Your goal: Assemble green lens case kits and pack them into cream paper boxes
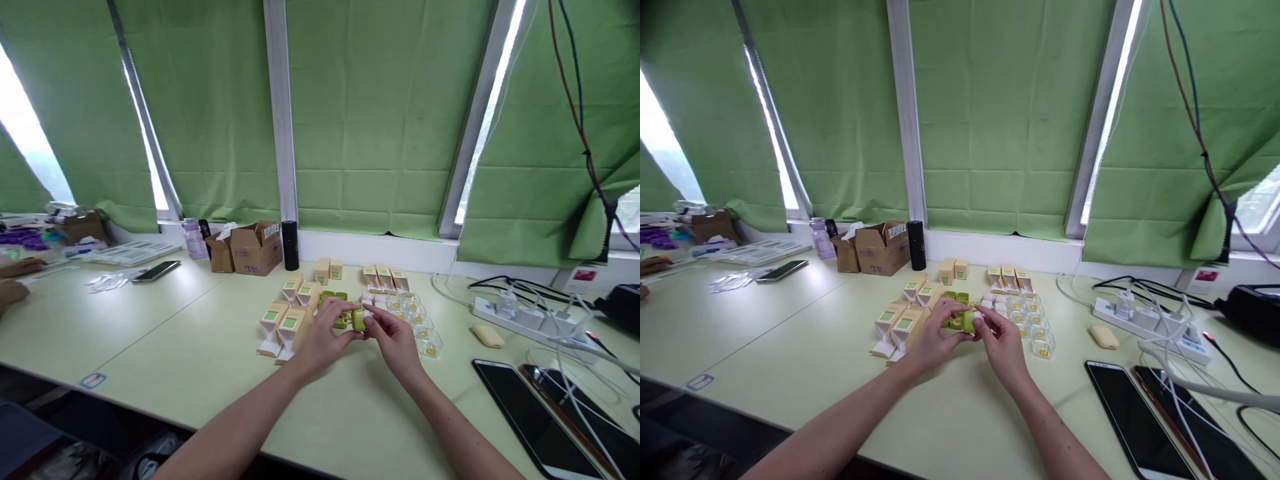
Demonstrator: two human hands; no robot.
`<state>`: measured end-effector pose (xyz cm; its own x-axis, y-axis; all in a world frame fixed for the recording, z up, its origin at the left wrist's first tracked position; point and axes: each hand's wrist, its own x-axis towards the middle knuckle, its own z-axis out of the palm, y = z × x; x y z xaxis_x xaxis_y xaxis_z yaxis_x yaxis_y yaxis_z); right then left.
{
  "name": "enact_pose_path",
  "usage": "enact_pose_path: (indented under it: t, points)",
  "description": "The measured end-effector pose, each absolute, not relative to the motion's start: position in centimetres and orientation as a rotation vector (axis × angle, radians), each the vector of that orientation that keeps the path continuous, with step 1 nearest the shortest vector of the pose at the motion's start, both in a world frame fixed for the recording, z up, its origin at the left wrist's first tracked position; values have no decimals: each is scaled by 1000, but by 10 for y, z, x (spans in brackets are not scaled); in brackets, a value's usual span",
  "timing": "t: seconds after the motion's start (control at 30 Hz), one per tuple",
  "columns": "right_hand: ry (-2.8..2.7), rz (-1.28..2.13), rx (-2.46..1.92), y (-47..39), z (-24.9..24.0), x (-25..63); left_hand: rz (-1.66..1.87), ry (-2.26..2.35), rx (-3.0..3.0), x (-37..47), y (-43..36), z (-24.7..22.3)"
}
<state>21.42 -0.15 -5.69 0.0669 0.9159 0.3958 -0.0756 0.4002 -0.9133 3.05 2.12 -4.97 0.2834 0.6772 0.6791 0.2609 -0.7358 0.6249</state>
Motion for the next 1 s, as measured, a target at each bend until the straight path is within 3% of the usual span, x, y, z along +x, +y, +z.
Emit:
enact_pose_path:
  t: [0.63, 1.0]
  points:
    - [-1158, 1043, -806, -2, -56, 207, 1358, 803, 2093, 41, 12, -57]
    - [-1644, 312, -841, -12, -56, 217, 1302, 642, 1710, 46, 15, -45]
